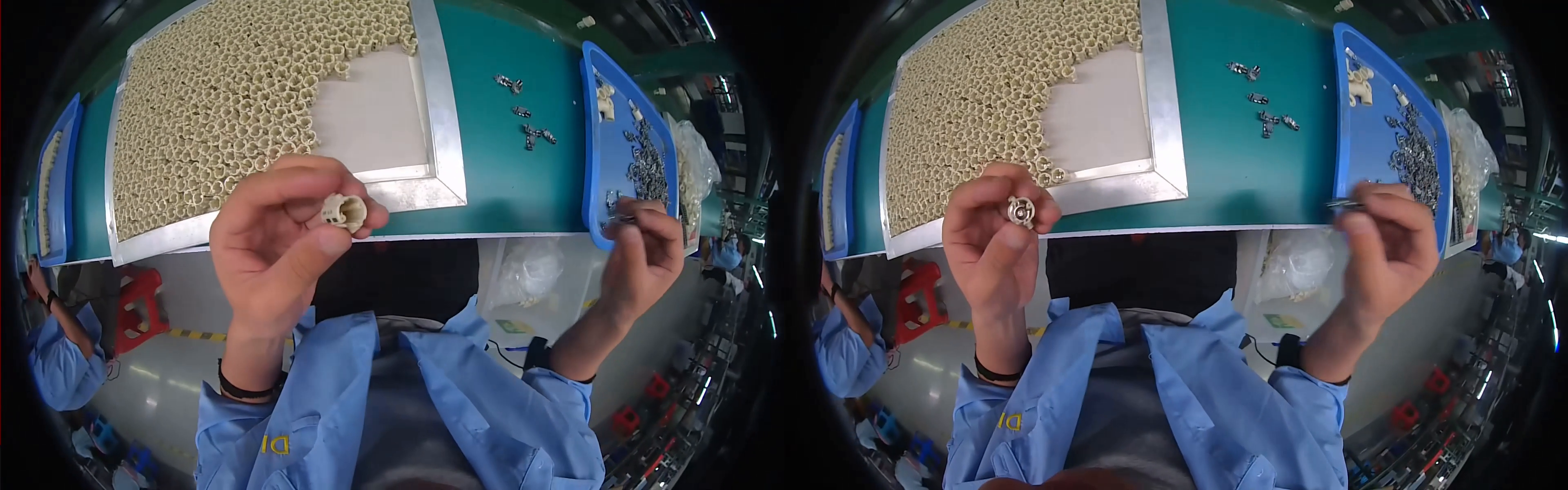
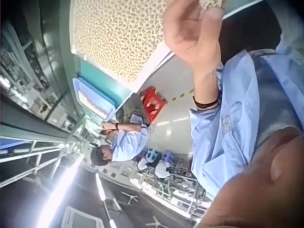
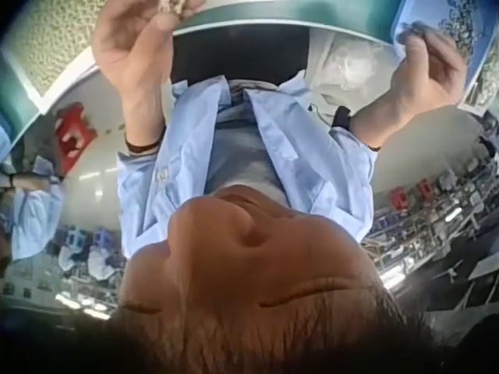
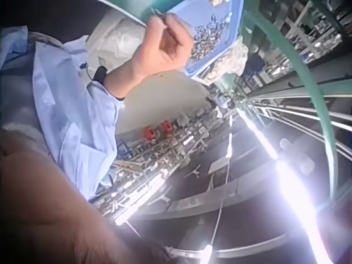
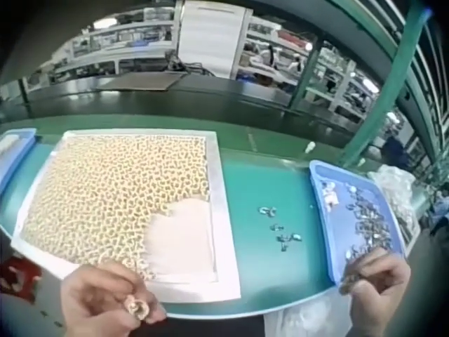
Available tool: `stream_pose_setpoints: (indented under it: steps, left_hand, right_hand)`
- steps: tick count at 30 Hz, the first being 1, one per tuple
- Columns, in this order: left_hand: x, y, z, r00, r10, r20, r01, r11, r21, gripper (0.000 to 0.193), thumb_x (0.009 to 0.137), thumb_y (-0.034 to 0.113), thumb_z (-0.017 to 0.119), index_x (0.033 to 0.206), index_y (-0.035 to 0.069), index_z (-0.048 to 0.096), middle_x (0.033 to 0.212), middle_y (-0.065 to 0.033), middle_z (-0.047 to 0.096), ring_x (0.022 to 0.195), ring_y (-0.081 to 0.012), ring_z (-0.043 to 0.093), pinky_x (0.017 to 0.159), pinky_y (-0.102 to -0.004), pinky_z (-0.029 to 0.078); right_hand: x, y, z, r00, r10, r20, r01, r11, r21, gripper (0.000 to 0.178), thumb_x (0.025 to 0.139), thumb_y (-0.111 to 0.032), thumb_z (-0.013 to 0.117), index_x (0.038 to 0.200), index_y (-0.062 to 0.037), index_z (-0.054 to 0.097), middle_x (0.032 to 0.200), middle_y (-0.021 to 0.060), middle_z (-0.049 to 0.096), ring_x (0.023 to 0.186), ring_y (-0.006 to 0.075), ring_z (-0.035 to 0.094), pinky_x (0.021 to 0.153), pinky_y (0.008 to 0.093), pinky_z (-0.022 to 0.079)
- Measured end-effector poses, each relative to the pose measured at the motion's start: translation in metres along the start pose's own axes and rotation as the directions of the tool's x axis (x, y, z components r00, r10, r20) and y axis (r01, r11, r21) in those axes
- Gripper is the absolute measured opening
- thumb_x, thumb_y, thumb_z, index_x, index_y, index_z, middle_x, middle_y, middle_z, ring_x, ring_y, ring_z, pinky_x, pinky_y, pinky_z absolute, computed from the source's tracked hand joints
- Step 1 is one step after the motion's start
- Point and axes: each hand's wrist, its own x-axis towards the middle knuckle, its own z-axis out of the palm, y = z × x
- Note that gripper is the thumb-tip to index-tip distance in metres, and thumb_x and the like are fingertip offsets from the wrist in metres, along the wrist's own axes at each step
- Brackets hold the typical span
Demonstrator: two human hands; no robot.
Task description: The person picks up a white plastic component and a metal insert, joins them together by hand, and places the assembled unit onto a metal tray. This process is repeated multiple times, occasionally moving pieces on the green table.
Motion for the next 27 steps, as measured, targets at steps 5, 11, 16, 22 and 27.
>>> stream_pose_setpoints:
  steps: [5,11,16,22,27]
  left_hand:
    - [-0.009,0.000,0.004,0.999,-0.016,-0.044,0.018,0.999,0.045,0.027,0.091,-0.004,0.061,0.118,-0.007,0.060,0.113,-0.0282,0.062,0.088,-0.0276,0.069,0.077,-0.0347,0.059]
    - [-0.018,0.008,0.003,0.995,-0.024,-0.100,0.032,0.996,0.081,0.025,0.094,0.003,0.062,0.118,-0.007,0.060,0.115,-0.0301,0.062,0.086,-0.0265,0.069,0.075,-0.0339,0.060]
    - [-0.020,0.009,-0.002,0.995,0.000,-0.098,0.014,0.990,0.140,0.024,0.095,0.004,0.061,0.116,-0.008,0.061,0.115,-0.0312,0.061,0.085,-0.0259,0.068,0.076,-0.0344,0.060]
    - [-0.020,0.007,-0.002,0.998,0.044,-0.053,-0.032,0.979,0.203,0.025,0.096,0.005,0.061,0.116,-0.008,0.061,0.113,-0.0319,0.062,0.084,-0.0258,0.068,0.075,-0.0335,0.060]
    - [-0.021,0.008,-0.001,0.999,0.007,-0.033,-0.002,0.985,0.174,0.024,0.095,0.006,0.062,0.115,-0.008,0.062,0.112,-0.0316,0.062,0.084,-0.0255,0.068,0.073,-0.0327,0.060]
  right_hand:
    - [0.008,-0.009,0.091,0.941,-0.286,0.178,0.214,0.915,0.342,0.026,0.072,0.013,0.073,0.097,0.0062,0.068,0.089,0.0195,0.069,0.074,0.0241,0.067,0.065,0.0335,0.055]
    - [0.014,-0.013,0.139,0.884,-0.389,0.258,0.265,0.873,0.409,0.025,0.071,0.014,0.073,0.095,0.0076,0.069,0.086,0.0202,0.070,0.073,0.0259,0.068,0.065,0.0351,0.054]
    - [0.017,-0.010,0.154,0.868,-0.418,0.269,0.274,0.853,0.444,0.024,0.072,0.013,0.074,0.095,0.0086,0.070,0.085,0.0195,0.072,0.073,0.0251,0.070,0.063,0.0322,0.054]
    - [0.009,-0.014,0.160,0.920,-0.338,0.198,0.224,0.868,0.442,0.020,0.069,0.012,0.073,0.086,0.0029,0.072,0.079,0.0134,0.070,0.070,0.0237,0.069,0.061,0.0291,0.053]
    - [0.005,-0.014,0.158,0.910,-0.349,0.223,0.244,0.887,0.393,0.020,0.068,0.009,0.074,0.086,0.0002,0.073,0.077,0.0105,0.071,0.069,0.0227,0.070,0.062,0.0289,0.052]
